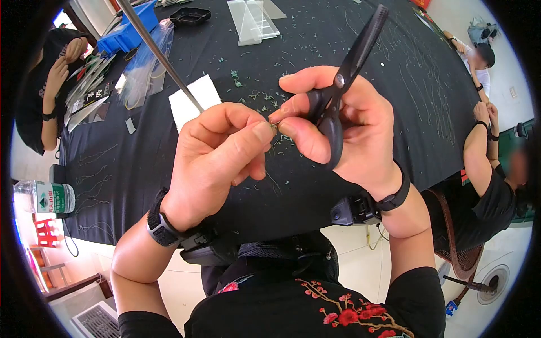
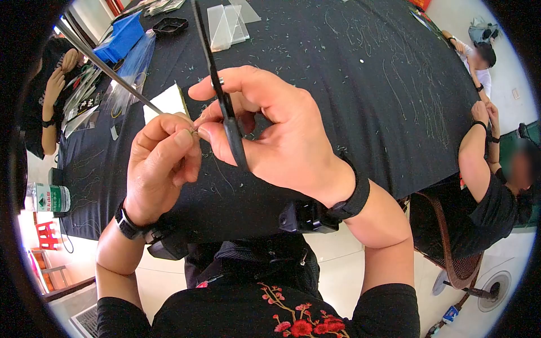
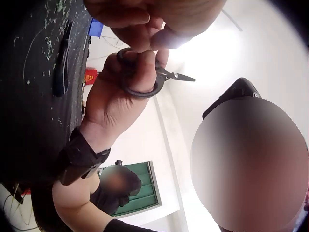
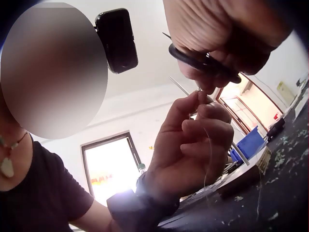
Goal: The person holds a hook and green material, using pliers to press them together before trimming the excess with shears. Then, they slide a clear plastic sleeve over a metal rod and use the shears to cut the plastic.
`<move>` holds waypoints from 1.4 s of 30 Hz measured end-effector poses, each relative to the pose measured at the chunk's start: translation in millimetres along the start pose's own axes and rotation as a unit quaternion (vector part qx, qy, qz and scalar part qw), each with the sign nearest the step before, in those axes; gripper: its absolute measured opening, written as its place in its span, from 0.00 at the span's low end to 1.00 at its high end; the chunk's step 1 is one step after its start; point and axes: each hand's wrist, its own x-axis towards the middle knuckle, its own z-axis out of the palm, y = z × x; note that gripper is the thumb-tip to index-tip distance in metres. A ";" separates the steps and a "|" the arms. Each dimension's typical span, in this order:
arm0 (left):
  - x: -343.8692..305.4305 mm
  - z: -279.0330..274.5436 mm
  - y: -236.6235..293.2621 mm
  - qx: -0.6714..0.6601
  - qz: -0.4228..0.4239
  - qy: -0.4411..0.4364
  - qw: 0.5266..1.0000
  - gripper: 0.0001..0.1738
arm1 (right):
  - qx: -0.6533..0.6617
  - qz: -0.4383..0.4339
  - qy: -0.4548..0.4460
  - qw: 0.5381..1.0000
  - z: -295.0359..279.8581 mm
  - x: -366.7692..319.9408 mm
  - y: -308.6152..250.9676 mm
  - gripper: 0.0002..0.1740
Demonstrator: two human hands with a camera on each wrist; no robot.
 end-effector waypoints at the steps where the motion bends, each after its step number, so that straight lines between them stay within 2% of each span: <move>1: 0.4 -0.7 -0.4 -0.016 -0.009 -0.007 1.000 0.04 | -0.015 0.005 -0.005 1.000 0.2 0.2 -0.5 0.21; 8: -0.1 0.5 -2.1 -0.045 0.008 0.013 0.999 0.03 | 0.030 -0.018 0.013 0.999 2.6 0.4 1.0 0.21; 14: -0.4 0.1 -1.1 -0.029 0.041 0.031 0.998 0.02 | -0.068 -0.003 0.055 0.996 1.1 -0.4 6.6 0.21; 16: 1.4 0.3 -2.2 0.025 0.142 0.072 0.987 0.02 | -0.076 0.023 0.060 0.995 1.7 -1.0 5.3 0.22; 17: 3.5 -0.1 0.1 0.029 0.149 0.072 0.986 0.02 | -0.089 0.015 0.019 0.996 0.3 0.5 -1.2 0.23; 19: 3.6 -1.3 3.3 0.027 0.198 0.116 0.973 0.02 | -0.233 -0.049 -0.017 0.971 0.5 4.7 -7.9 0.26; 23: 3.7 -3.2 6.5 0.051 0.221 0.136 0.964 0.03 | -0.290 -0.098 -0.036 0.951 0.6 6.2 -7.6 0.30; 25: 2.2 -2.9 6.7 0.055 0.219 0.132 0.965 0.03 | -0.367 -0.112 -0.065 0.921 -0.6 8.2 -8.1 0.34; 27: 3.2 -1.8 5.1 0.063 0.252 0.121 0.958 0.04 | -0.346 -0.116 -0.052 0.930 2.7 8.8 -2.1 0.32; 29: 2.2 -1.7 4.8 0.068 0.251 0.120 0.958 0.03 | -0.325 -0.120 -0.037 0.938 3.6 8.6 -0.1 0.30; 34: 1.7 -1.8 4.8 0.087 0.255 0.117 0.956 0.03 | -0.349 -0.109 -0.070 0.928 3.4 8.4 -0.9 0.28; 42: 1.2 0.0 5.2 0.089 0.239 0.127 0.958 0.02 | -0.363 -0.090 -0.063 0.925 3.7 7.4 -0.2 0.30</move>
